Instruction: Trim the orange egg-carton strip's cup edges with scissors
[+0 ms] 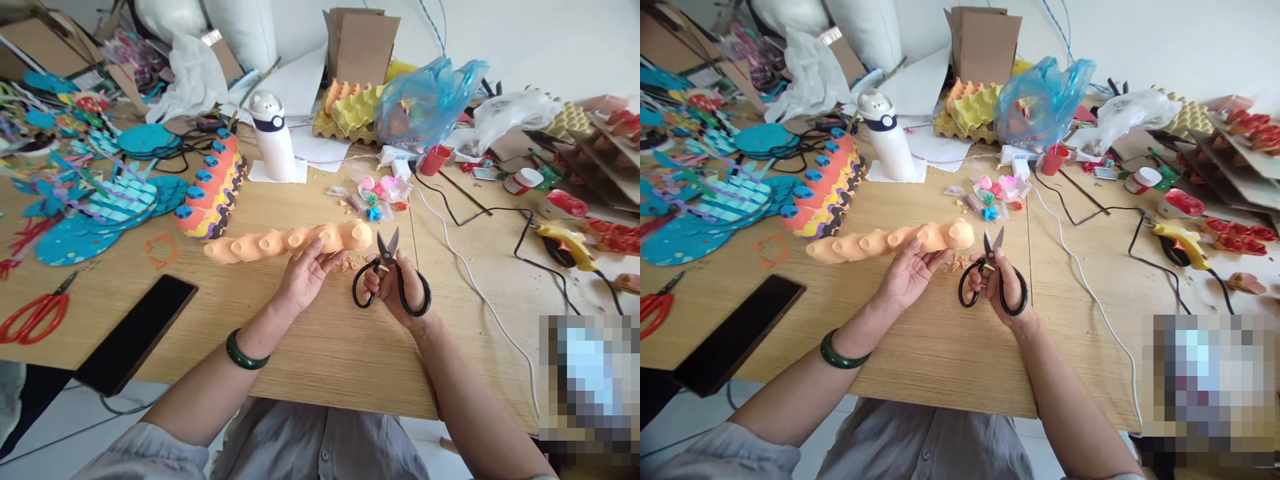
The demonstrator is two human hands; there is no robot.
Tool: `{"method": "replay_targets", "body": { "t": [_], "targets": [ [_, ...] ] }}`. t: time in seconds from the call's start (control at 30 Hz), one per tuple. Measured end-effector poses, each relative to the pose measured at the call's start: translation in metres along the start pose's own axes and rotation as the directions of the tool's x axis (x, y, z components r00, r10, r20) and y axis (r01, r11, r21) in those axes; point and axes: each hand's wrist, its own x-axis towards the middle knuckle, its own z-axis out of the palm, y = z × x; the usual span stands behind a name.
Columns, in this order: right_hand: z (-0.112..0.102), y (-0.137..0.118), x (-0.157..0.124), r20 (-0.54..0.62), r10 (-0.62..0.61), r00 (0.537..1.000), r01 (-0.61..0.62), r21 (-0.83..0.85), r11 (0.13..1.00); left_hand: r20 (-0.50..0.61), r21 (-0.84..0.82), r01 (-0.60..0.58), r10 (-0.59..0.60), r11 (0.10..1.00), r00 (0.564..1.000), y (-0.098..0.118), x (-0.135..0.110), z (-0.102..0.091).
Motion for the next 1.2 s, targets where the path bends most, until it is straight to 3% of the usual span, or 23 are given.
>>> {"method": "replay_targets", "body": {
  "t": [0.13,0.27,0.83,1.2],
  "targets": [
    [0.006,0.005,-0.005,0.111,0.057,0.992,-0.057,-0.006,0.998,-0.005,0.021,-0.044,0.044,0.999,0.999,-0.001,-0.001,0.0],
    [0.011,0.01,-0.009,0.148,0.043,0.988,-0.042,-0.012,0.999,0.017,0.032,-0.074,0.073,0.997,0.997,-0.004,-0.005,0.002],
    [0.004,0.019,-0.004,0.011,-0.127,0.992,0.127,-0.13,0.983,-0.07,0.072,-0.055,0.06,0.996,0.996,-0.018,-0.02,0.01],
    [0.003,0.021,-0.005,0.01,-0.179,0.984,0.175,-0.263,0.949,-0.091,0.012,-0.008,0.009,1.0,0.996,-0.018,-0.024,0.016]
  ]
}}
